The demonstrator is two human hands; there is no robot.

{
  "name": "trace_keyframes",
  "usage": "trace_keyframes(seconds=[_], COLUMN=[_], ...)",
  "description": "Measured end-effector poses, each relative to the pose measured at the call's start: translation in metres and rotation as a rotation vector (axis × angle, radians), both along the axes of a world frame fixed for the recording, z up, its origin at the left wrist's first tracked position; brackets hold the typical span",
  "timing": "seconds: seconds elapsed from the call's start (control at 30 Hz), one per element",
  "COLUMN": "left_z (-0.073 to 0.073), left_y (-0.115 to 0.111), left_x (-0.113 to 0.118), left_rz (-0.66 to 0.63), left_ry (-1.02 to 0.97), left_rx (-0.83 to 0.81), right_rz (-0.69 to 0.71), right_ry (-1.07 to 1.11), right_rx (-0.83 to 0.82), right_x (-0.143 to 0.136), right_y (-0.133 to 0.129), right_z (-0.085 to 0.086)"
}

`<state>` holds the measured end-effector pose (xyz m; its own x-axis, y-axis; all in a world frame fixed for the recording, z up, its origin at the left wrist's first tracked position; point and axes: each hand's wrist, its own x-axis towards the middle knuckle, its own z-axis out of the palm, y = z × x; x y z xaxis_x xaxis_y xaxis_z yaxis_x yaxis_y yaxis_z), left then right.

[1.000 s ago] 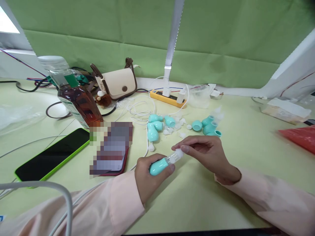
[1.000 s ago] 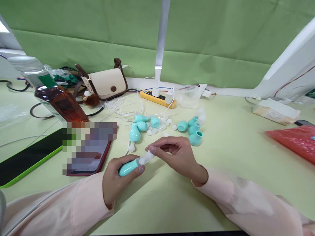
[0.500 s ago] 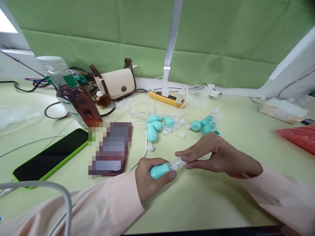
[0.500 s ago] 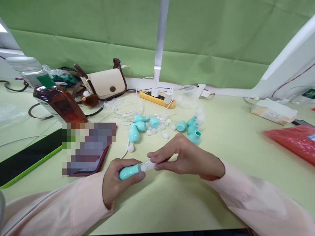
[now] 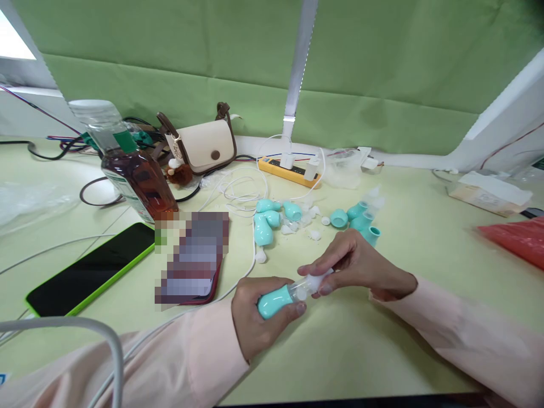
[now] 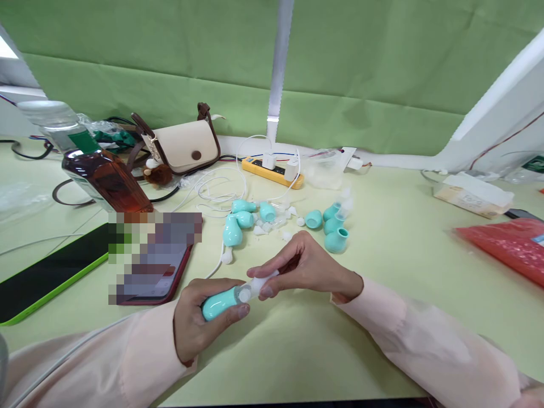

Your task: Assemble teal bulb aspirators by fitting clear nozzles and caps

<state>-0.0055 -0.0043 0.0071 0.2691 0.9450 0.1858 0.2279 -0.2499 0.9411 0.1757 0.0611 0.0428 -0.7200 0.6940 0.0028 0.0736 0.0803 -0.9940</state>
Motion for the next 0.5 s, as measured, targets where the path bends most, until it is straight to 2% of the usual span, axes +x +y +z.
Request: trace_keyframes(seconds=[0.23, 0.5], left_z=[0.000, 0.005], left_y=[-0.002, -0.001], left_x=[0.002, 0.001], left_rz=[0.130, 0.126], left_ry=[-0.008, 0.046], left_rx=[-0.082, -0.115], right_rz=[-0.126, -0.387], right_ry=[0.043, 0.059], right_rx=[-0.134, -0.124], right_x=[-0.011, -0.021], right_y=[-0.005, -0.023], right_z=[-0.010, -0.019])
